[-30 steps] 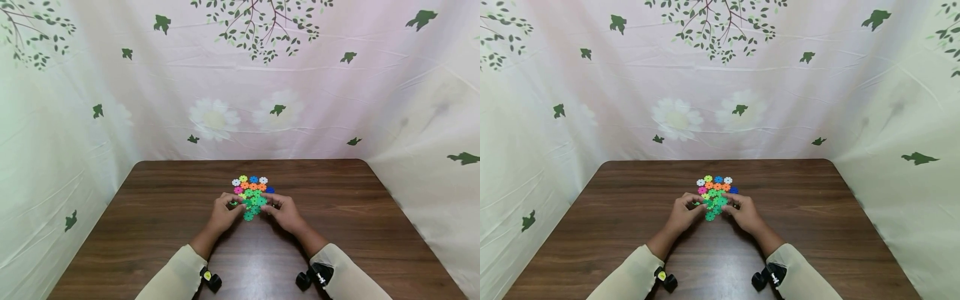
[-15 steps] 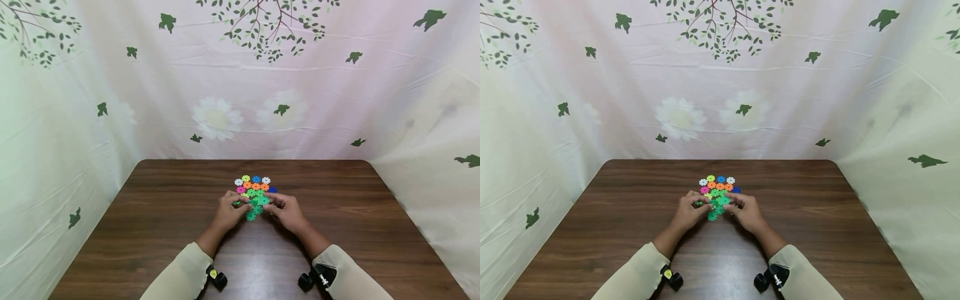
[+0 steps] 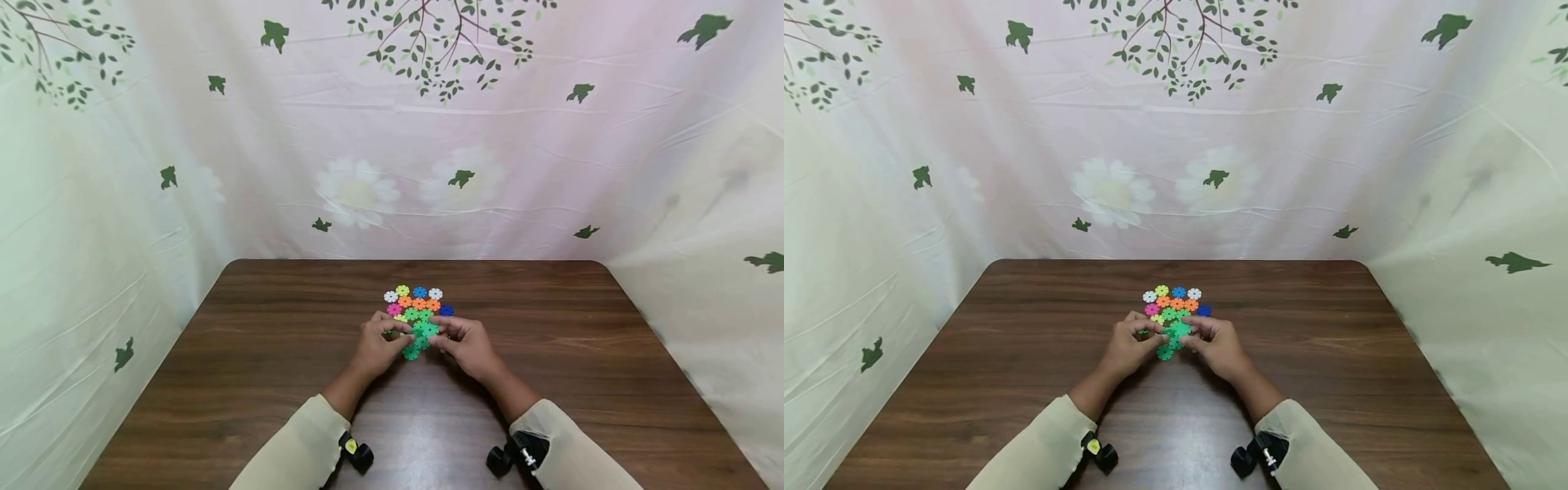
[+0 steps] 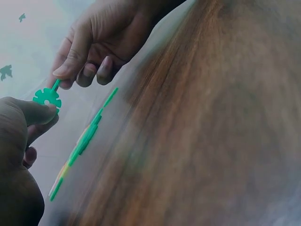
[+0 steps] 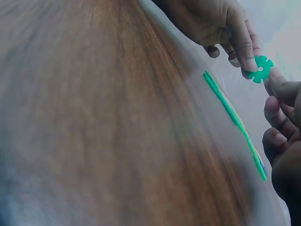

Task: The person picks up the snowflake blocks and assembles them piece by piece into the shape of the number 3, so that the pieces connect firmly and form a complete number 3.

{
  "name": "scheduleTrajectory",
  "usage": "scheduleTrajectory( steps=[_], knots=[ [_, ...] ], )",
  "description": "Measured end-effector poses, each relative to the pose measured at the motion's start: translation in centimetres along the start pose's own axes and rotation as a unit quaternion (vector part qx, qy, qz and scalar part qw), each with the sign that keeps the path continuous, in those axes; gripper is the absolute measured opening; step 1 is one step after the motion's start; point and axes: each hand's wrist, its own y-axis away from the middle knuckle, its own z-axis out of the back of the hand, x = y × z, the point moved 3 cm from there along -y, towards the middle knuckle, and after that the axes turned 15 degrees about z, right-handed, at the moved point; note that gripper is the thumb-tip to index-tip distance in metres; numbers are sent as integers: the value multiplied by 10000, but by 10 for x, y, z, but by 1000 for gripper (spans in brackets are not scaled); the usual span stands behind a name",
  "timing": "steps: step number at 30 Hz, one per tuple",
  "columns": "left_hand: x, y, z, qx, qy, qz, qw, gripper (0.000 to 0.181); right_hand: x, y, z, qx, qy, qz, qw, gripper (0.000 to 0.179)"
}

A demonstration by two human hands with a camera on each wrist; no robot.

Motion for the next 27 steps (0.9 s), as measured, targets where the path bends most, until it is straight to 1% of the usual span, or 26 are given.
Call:
scheduleTrajectory(
  steps=[5,11,14,18,22,27],
  knots=[
    [-1,1,-1,33,39,-75,10000,7,0,1,-1,-93,-31,-80,9999,37],
    [-4,2,-1,-10,54,-419,9991,7,2,1,-2,-139,-185,77,9997,33],
    [-5,3,-2,-48,-15,-547,9985,8,2,1,-3,-110,-207,120,9997,32],
    [-6,4,-2,-175,-211,-717,9971,8,3,1,-4,-75,-200,157,9996,32],
    [-7,5,-2,-260,-261,-771,9963,7,3,0,-5,-61,-201,218,9995,35],
    [-6,4,-2,-231,-266,-868,9956,9,1,1,-4,-49,-257,272,9993,38]
  ],
)
